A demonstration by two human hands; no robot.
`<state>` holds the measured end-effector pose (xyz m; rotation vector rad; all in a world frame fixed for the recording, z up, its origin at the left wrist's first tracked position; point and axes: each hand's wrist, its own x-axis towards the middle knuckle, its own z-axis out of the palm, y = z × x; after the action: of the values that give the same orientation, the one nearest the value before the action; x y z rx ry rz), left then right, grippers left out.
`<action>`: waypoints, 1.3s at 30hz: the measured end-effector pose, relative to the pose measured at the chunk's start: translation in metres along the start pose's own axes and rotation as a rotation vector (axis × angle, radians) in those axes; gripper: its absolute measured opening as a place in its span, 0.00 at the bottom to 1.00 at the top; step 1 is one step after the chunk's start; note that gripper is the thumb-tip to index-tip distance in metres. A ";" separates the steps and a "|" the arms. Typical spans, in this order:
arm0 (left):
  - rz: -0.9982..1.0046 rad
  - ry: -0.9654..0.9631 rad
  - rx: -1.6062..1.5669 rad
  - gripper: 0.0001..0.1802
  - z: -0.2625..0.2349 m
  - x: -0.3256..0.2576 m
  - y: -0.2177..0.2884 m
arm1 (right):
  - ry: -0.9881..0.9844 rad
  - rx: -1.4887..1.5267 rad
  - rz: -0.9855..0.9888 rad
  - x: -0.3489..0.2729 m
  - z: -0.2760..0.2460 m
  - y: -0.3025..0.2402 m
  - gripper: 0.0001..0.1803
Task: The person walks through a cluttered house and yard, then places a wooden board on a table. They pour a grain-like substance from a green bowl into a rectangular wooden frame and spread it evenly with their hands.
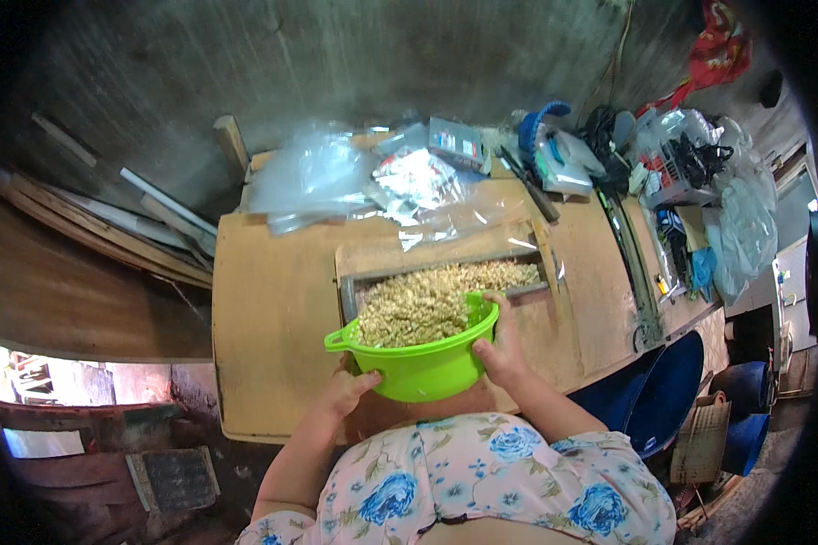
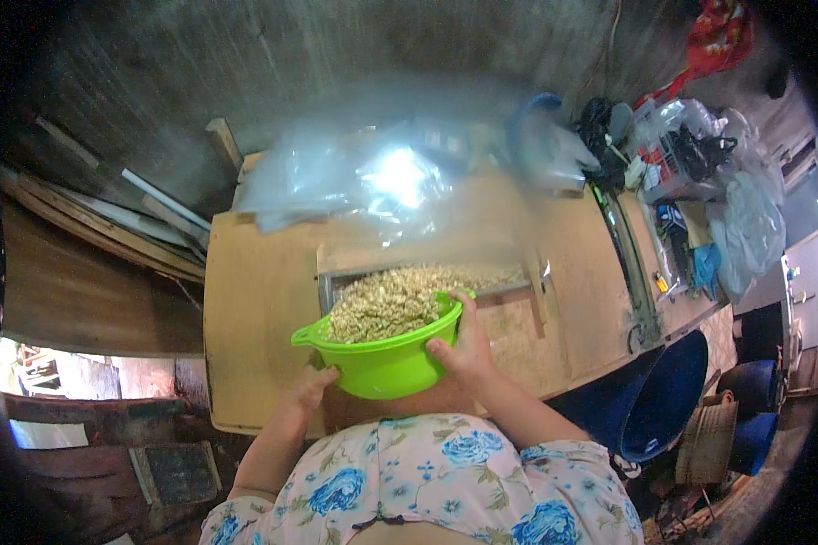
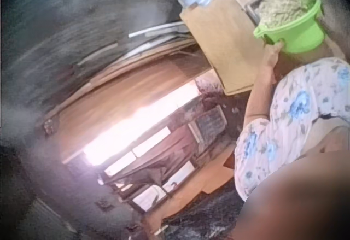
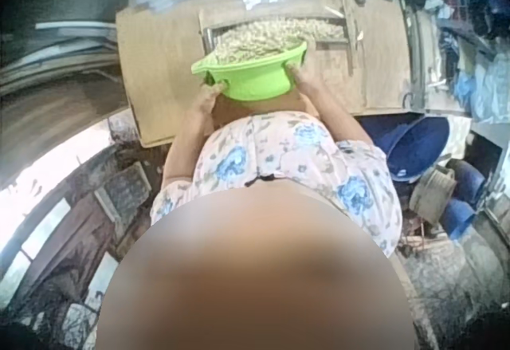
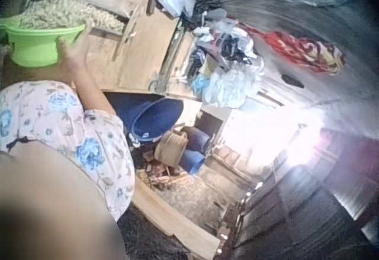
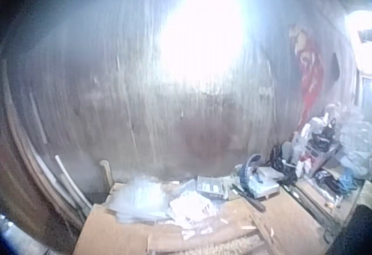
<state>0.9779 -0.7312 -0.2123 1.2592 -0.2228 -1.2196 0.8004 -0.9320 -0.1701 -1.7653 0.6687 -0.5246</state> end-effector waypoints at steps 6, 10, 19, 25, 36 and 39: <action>-0.033 -0.042 0.069 0.49 0.005 -0.005 -0.002 | 0.011 -0.034 -0.012 -0.005 -0.005 0.004 0.52; -0.080 -0.078 0.096 0.47 0.025 -0.004 0.004 | 0.062 -0.003 -0.019 -0.011 -0.019 0.021 0.53; -0.060 -0.186 0.336 0.28 0.074 0.036 -0.005 | 0.185 -0.004 0.003 -0.011 -0.073 0.045 0.54; -0.067 -0.208 0.272 0.28 0.099 0.039 -0.006 | 0.209 0.030 -0.039 -0.013 -0.095 0.046 0.53; -0.247 -0.219 0.479 0.28 0.149 0.051 0.009 | 0.207 0.172 0.017 -0.015 -0.136 0.073 0.51; -0.194 -0.257 0.391 0.32 0.141 0.051 -0.009 | 0.187 0.174 -0.031 -0.017 -0.140 0.073 0.51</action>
<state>0.8928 -0.8533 -0.1903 1.4813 -0.5583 -1.5583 0.6841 -1.0359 -0.2009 -1.5775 0.7039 -0.7541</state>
